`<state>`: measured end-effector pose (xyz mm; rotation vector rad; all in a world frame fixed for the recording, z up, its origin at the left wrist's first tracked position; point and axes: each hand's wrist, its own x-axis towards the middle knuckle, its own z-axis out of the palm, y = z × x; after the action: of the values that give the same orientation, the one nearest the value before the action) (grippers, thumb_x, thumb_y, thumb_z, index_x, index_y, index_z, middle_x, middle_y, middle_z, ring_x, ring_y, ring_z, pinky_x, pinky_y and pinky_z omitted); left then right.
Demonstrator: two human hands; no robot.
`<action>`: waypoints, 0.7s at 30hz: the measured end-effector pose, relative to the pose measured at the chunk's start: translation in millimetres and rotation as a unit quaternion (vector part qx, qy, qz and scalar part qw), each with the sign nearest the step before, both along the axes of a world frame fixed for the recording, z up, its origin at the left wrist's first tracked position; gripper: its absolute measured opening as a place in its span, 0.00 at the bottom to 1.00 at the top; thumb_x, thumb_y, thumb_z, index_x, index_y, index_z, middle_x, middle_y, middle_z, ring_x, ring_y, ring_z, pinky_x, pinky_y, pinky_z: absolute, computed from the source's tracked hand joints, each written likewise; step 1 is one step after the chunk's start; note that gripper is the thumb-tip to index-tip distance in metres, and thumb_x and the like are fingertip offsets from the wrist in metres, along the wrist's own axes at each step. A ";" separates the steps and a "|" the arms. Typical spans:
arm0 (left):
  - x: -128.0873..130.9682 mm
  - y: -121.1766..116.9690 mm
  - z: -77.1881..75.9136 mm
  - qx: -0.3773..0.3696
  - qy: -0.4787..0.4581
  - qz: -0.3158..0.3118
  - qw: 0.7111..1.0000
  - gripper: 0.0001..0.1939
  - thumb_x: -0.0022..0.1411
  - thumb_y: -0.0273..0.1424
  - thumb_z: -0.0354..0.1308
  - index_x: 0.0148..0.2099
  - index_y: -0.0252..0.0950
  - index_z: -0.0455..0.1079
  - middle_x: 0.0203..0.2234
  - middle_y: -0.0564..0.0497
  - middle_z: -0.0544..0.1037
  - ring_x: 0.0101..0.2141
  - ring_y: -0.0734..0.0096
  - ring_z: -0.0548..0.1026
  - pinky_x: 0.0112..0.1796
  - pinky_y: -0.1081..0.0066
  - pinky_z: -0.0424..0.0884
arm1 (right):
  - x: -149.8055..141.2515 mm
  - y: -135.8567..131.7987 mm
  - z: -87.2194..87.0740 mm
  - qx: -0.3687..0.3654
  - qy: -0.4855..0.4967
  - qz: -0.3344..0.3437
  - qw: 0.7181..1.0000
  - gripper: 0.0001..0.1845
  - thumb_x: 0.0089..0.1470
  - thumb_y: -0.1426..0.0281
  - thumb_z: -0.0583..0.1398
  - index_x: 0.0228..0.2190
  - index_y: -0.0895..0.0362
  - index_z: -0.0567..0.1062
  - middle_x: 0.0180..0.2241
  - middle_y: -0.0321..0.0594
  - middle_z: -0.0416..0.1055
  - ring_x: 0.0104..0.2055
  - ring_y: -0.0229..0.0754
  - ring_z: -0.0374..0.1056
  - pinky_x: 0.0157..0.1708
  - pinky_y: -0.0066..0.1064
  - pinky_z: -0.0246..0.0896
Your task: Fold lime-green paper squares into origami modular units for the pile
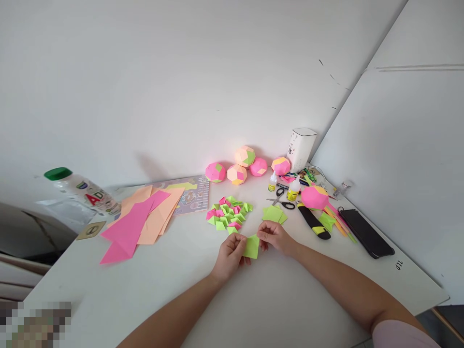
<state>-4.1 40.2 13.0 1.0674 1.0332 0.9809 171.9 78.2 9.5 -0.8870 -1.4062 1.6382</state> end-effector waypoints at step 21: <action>-0.8 0.4 2.6 0.012 -0.052 0.024 0.998 0.18 0.59 0.47 0.48 0.36 0.35 0.63 0.21 0.54 0.71 0.21 0.71 0.71 0.22 0.73 0.65 | -0.9 -1.3 -4.9 0.012 0.016 -0.017 1.000 0.14 0.48 0.61 0.62 0.26 0.59 0.66 0.17 0.32 0.69 0.17 0.34 0.66 0.18 0.25 0.61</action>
<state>-4.9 40.6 15.6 1.0050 0.9685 1.0782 171.0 77.0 4.7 -0.8627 -1.3799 1.6004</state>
